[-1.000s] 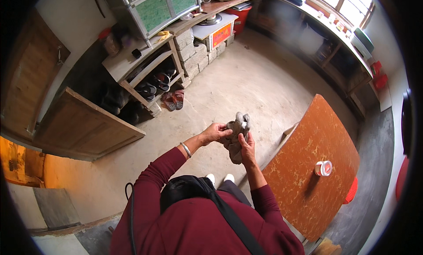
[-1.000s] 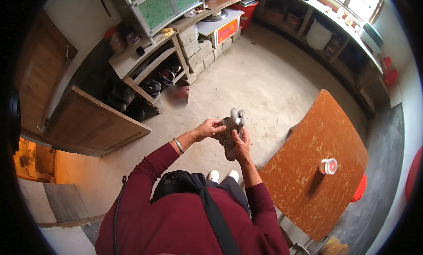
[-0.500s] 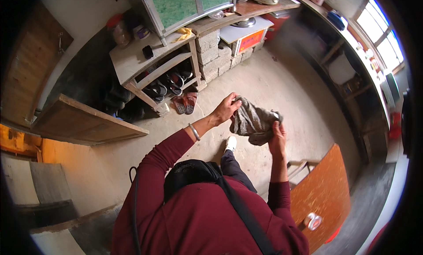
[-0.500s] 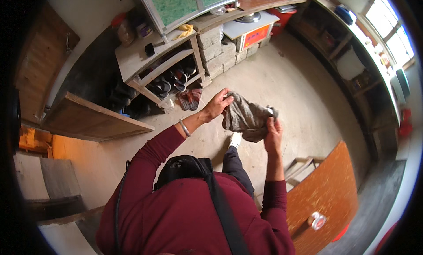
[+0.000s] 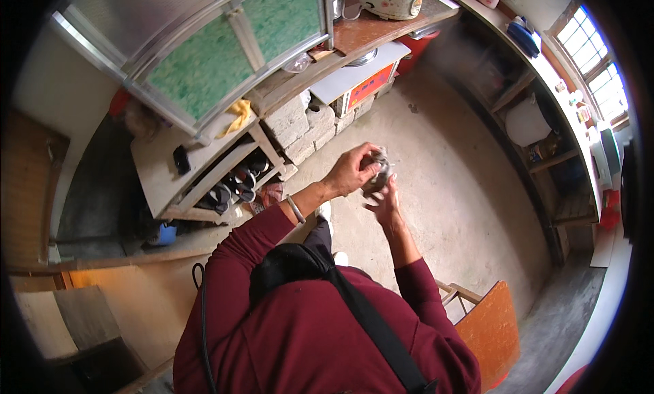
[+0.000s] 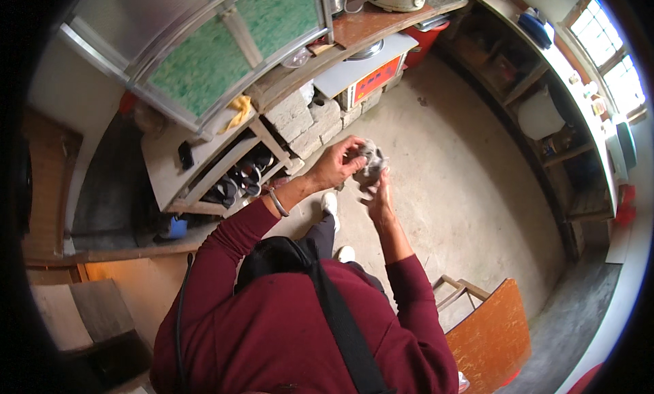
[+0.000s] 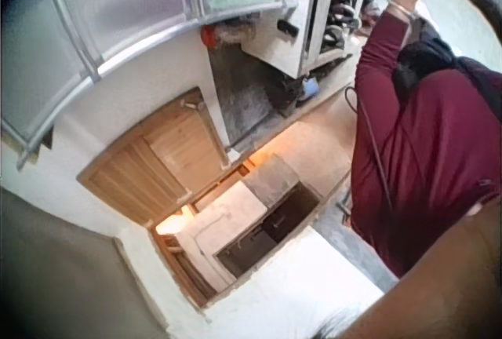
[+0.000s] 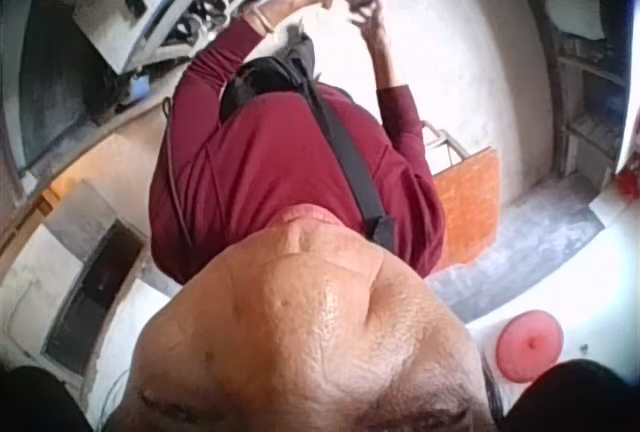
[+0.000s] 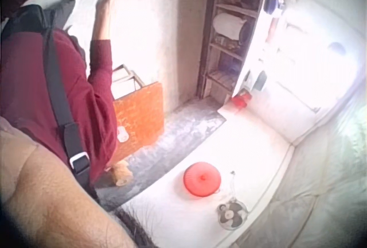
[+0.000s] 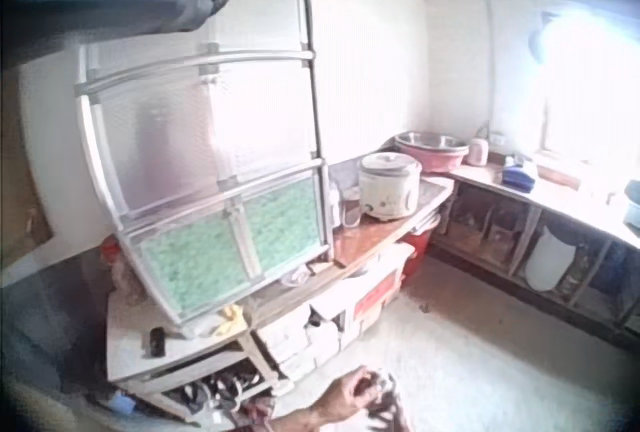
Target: The person wrings a cloth in a bucket of water, then wipes a large orange table and a white countertop. They move a small container on the table and shift a metal basin on the counter to reach underneath, continuing to wipe the surfaces before returning to the bucket.
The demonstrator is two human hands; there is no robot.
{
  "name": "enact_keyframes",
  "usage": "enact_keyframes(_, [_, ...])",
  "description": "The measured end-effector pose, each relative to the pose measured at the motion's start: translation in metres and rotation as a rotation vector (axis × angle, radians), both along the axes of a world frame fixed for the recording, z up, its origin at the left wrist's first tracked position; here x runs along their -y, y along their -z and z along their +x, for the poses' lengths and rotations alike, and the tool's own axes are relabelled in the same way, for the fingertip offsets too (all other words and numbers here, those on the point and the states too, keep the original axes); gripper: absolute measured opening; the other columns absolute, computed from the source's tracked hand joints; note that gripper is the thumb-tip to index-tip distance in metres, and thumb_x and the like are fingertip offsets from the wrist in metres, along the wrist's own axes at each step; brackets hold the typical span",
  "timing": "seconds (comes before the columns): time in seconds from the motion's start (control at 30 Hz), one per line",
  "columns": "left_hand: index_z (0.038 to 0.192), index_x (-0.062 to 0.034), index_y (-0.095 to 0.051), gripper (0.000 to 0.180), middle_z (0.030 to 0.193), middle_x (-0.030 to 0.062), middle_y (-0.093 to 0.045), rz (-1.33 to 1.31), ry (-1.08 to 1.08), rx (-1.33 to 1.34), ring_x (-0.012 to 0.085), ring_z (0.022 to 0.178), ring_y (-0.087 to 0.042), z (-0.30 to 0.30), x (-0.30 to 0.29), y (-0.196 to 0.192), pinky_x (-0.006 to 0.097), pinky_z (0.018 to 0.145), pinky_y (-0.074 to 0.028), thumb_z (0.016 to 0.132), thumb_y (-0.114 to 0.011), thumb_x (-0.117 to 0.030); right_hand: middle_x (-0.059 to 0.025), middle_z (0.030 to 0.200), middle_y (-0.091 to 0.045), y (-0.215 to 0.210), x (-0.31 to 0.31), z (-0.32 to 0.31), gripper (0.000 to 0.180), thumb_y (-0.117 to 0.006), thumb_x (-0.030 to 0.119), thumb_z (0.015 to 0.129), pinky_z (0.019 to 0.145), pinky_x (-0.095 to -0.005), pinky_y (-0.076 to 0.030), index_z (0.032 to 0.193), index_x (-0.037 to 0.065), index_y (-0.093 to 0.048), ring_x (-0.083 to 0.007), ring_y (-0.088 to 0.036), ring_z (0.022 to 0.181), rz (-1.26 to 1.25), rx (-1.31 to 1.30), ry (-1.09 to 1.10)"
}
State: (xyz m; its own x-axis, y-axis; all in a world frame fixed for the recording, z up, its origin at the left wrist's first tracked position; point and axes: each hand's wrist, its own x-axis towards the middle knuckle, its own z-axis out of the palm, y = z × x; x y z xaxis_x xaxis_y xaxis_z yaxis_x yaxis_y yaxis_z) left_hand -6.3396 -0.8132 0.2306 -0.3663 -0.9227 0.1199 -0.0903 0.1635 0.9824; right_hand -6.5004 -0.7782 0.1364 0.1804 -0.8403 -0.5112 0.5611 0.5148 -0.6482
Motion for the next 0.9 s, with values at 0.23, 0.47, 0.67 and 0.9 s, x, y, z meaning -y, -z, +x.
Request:
enact_keyframes(0.23, [0.136,-0.0092,-0.042,0.056,0.08,0.01,-0.065,0.297,0.747,0.273,0.0132,0.053,-0.061,0.004,0.121,-0.018,0.026,0.048,-0.05,0.084,-0.063,-0.017,-0.007,0.113,-0.055,0.011,0.141,0.035,0.058,-0.054,0.053,0.083,0.091,-0.0432,-0.043,0.118,0.007,-0.052,-0.0239,-0.053,0.105,-0.214,-0.033,0.08])
enact_keyframes(0.47, [0.138,-0.0124,-0.039,0.055,0.116,0.0139,-0.057,0.42,0.306,0.076,0.0137,0.075,-0.063,0.063,0.244,-0.013,0.026,0.067,-0.055,0.088,-0.061,-0.017,-0.008,0.11,-0.054,-0.03,0.305,0.027,0.053,-0.056,0.047,0.08,0.095,-0.0488,-0.038,0.114,0.007,-0.055,-0.0289,-0.05,0.104,-1.185,-1.252,0.238])
enact_keyframes(0.67, [0.138,-0.0097,-0.039,0.056,0.116,0.0139,-0.056,0.483,0.136,0.053,0.0139,0.087,-0.06,0.094,0.307,0.019,0.028,0.075,-0.053,0.088,-0.063,-0.018,-0.0089,0.115,-0.051,-0.026,0.505,0.0,0.035,-0.053,0.014,0.084,0.093,-0.0371,-0.041,0.118,0.006,-0.053,-0.0266,-0.049,0.107,-1.074,-0.696,0.324])
enact_keyframes(0.9, [0.138,-0.006,-0.038,0.058,0.116,0.012,-0.056,0.522,-0.163,-0.034,0.0137,0.094,-0.058,0.086,0.356,0.045,0.028,0.079,-0.051,0.086,-0.064,-0.011,-0.0248,0.141,-0.03,0.031,0.646,0.029,0.054,-0.063,0.024,0.078,0.103,-0.059,-0.022,0.129,0.017,-0.048,-0.052,-0.026,0.126,-1.257,-1.655,-0.2])
